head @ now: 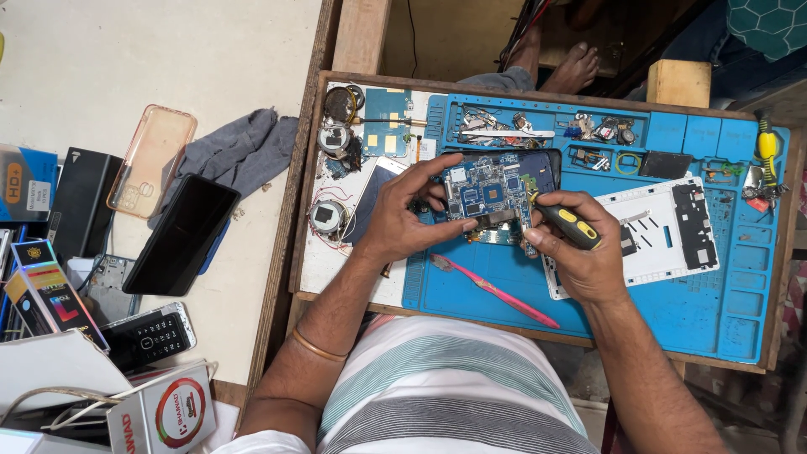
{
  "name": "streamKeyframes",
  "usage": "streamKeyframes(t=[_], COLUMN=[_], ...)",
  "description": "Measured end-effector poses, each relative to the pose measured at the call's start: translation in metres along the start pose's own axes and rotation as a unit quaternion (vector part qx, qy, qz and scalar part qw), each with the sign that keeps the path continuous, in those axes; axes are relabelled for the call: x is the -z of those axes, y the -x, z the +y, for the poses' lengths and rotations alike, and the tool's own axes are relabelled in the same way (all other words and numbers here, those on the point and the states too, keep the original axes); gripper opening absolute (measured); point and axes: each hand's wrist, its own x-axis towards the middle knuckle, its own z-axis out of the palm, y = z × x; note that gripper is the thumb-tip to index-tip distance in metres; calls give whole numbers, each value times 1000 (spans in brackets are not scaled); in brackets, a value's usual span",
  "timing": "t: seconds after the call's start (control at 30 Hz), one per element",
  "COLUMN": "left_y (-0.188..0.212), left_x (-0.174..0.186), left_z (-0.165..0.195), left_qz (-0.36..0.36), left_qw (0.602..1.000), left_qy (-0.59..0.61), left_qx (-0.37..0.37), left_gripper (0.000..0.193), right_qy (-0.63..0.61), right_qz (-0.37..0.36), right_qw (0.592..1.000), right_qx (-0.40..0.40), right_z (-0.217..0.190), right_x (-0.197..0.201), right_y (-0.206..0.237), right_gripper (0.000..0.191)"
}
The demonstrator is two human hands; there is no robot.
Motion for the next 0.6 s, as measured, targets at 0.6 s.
streamKeyframes(t=[0.6], left_y=[1], left_x=[-1], left_z=[-3], left_qz=[20], left_qw=[999], left_qy=[-24], left_qx=[-24], left_gripper=[87], right_qy=[-4], right_qz=[2], right_qw=[1000], right_qx=[-5], right_z=[-3], right_x=[-2], right_y=[0], right_gripper=[40])
